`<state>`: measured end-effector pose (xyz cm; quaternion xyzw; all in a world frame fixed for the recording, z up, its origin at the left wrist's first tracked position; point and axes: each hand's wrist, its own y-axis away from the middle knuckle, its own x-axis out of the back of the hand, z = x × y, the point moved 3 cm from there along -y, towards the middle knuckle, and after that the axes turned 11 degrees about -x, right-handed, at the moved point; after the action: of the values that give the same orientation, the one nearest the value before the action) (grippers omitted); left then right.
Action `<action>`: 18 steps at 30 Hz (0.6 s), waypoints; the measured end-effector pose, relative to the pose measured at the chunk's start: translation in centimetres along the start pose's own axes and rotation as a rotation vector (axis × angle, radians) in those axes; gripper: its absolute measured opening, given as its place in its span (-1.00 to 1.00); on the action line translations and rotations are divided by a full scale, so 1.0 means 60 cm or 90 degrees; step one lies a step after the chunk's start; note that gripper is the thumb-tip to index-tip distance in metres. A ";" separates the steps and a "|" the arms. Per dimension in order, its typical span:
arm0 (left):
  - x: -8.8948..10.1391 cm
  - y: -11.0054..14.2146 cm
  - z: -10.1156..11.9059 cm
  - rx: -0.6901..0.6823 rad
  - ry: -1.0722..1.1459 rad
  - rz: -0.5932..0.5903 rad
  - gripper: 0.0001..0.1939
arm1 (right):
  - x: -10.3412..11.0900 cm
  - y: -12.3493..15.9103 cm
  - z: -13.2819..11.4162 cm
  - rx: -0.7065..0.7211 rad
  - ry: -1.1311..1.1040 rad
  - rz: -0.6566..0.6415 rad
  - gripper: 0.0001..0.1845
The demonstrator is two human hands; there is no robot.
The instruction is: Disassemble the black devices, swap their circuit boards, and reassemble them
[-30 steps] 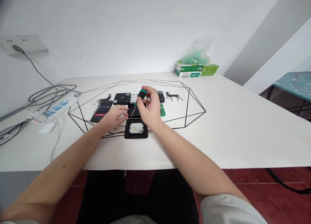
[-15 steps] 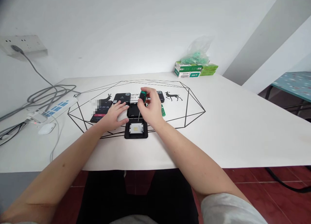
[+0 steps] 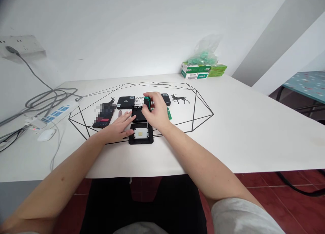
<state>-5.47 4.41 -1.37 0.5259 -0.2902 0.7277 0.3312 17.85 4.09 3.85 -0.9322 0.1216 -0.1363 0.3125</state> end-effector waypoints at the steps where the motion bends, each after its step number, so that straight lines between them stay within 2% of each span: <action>1: 0.000 -0.001 -0.003 -0.006 -0.012 0.018 -0.25 | 0.000 0.000 0.000 0.001 0.000 -0.004 -0.61; 4: -0.001 -0.004 -0.013 0.001 -0.085 0.085 -0.37 | -0.001 0.001 -0.002 0.011 0.002 -0.014 -0.61; 7: -0.002 -0.004 -0.028 0.069 -0.172 0.129 -0.38 | -0.002 0.002 -0.004 0.027 0.014 -0.017 -0.61; 11: 0.000 -0.001 -0.048 0.137 -0.223 0.149 -0.46 | -0.002 0.004 -0.009 0.058 0.026 -0.035 -0.62; 15: 0.009 -0.002 -0.054 0.128 -0.248 0.160 -0.63 | 0.000 0.004 -0.016 0.077 0.013 -0.042 -0.74; 18: 0.013 -0.002 -0.054 0.130 -0.256 0.158 -0.69 | 0.001 0.001 -0.016 0.042 -0.008 -0.040 -0.79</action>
<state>-7.43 7.12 -1.50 0.6512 -0.3371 0.6692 0.1203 17.58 3.50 4.55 -0.9255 0.0858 -0.1443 0.3396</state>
